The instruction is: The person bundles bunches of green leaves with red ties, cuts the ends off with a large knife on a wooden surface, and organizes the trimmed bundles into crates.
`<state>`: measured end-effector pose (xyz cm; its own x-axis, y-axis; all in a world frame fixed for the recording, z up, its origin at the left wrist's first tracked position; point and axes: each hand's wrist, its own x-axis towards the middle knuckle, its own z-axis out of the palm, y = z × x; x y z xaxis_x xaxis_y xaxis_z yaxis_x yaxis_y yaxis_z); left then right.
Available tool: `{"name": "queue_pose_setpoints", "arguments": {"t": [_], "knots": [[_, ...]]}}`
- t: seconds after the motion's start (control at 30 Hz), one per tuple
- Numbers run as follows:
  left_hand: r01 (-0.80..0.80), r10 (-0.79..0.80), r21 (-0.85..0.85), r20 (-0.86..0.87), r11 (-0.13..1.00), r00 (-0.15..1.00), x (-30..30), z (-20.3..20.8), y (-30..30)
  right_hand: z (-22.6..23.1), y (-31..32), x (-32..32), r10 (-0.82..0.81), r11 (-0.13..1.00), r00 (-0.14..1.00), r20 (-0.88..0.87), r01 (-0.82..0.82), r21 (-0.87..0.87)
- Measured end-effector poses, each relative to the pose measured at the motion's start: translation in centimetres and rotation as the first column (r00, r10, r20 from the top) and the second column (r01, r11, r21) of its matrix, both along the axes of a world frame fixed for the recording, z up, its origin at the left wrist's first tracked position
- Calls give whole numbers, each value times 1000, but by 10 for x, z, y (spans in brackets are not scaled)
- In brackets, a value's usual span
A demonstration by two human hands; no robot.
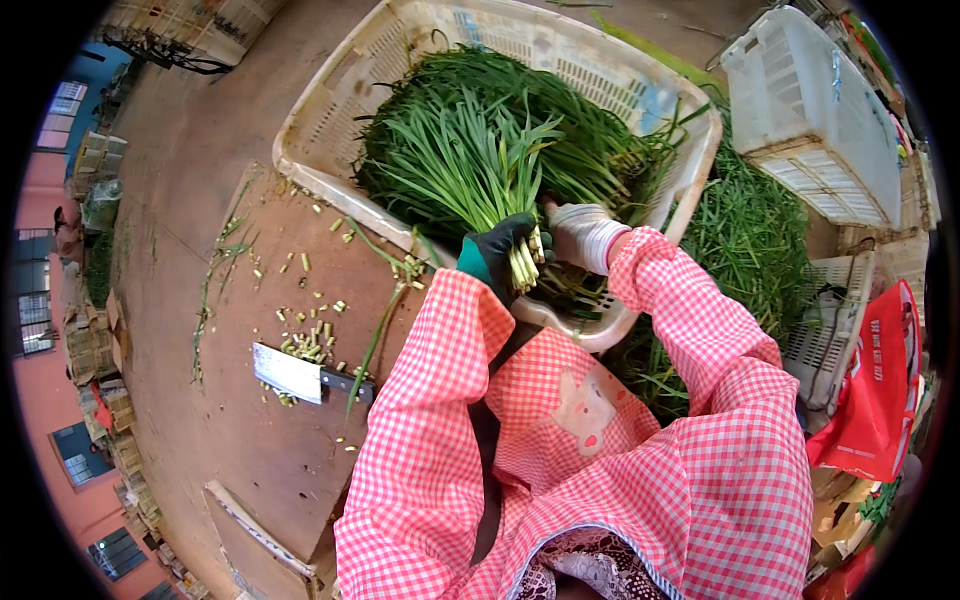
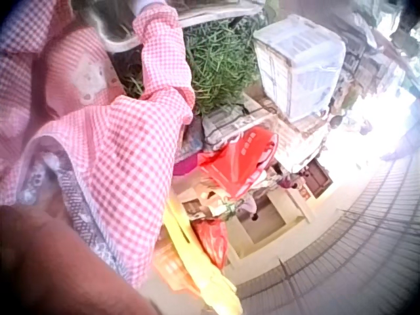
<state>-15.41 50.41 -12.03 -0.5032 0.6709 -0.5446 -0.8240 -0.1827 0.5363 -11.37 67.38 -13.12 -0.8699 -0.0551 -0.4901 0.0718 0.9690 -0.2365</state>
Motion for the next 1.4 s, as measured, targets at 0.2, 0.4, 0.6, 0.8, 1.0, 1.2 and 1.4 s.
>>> {"name": "queue_pose_setpoints", "arguments": {"t": [0.2,0.4,0.6,0.8,1.0,1.2,1.4], "knots": [[2,7,99,-89,995,996,9,119,-75,-16,11,7,222,967,974,-50,-214,136],[-138,129,-75,-114,988,985,24,110,-140,30,6,-1,38,994,999,-23,-35,99],[-194,201,70,-110,978,973,50,94,-166,97,-55,45,-246,642,965,92,234,-730],[-210,-10,-268,-640,940,769,95,103,-131,66,-124,51,-176,784,952,-249,-17,-621],[-431,-295,-442,-883,787,366,130,70,-152,51,-188,67,-449,515,774,-447,-185,-837],[-293,-576,-796,-591,530,565,157,129,-163,96,-199,88,-455,155,881,-128,-63,-986],[-209,-262,-401,-834,892,485,157,116,-220,107,-205,103,-303,-23,948,92,90,-996]]}}
